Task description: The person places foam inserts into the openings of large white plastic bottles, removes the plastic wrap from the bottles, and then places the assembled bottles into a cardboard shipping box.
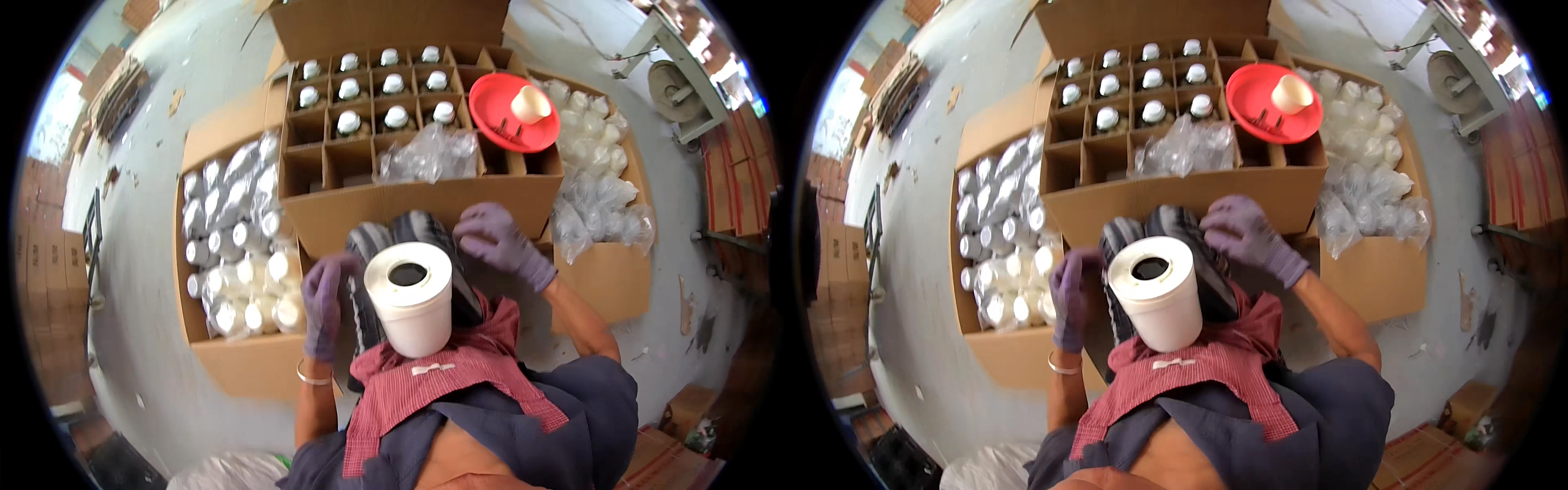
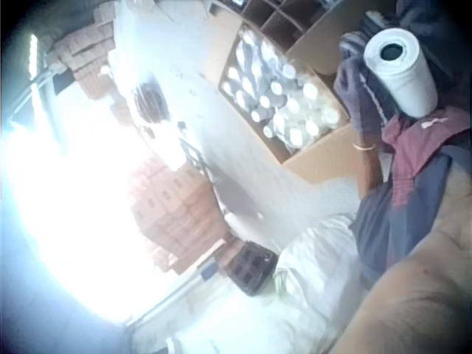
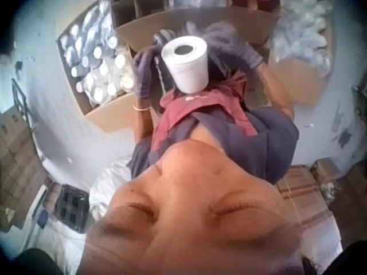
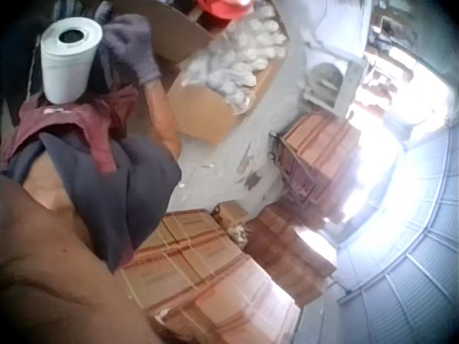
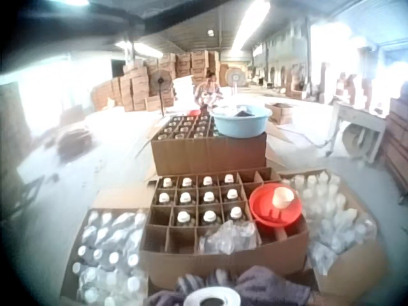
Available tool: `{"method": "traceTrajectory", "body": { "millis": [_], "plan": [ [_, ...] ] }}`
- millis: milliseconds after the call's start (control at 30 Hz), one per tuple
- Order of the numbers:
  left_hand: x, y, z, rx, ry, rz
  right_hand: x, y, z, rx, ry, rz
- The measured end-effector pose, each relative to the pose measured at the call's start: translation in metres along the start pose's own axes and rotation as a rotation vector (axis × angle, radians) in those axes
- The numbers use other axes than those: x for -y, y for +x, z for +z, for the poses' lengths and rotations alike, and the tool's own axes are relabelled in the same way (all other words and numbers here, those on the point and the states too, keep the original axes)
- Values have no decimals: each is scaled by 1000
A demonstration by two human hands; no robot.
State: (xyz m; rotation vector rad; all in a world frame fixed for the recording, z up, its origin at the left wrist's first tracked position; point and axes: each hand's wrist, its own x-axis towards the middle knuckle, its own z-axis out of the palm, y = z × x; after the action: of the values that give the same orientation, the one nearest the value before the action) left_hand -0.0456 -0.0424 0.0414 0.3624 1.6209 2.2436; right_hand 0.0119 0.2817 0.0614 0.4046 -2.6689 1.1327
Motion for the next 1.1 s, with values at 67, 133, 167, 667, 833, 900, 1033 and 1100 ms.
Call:
{"method": "traceTrajectory", "body": {
  "millis": [67, 133, 167, 667, 833, 900, 1033, 1100],
  "plan": [
    [-6, 9, 32, -122, 171, -35, 27, 4, 2, 15, 298, -20],
    [-19, 12, 49, 176, 294, -50, 62, 17, 15, 173, 423, -294],
    [-20, 3, 45, 147, 337, -47, 51, 16, 13, 205, 244, -410],
    [-31, -6, 36, 4, 336, -23, 65, -4, 21, 338, 361, -30],
    [-6, -32, -4, -161, -88, 151, 21, -23, 14, 126, 583, 396],
    [-4, -16, -2, 122, 315, 198, 34, -14, 28, 264, 667, 231],
    [-26, 21, 24, 535, 497, 141, 46, 36, 47, 0, 708, 76],
    [-28, 42, 27, 601, 638, 232, 38, 65, 59, -223, 244, -171]
  ]
}}
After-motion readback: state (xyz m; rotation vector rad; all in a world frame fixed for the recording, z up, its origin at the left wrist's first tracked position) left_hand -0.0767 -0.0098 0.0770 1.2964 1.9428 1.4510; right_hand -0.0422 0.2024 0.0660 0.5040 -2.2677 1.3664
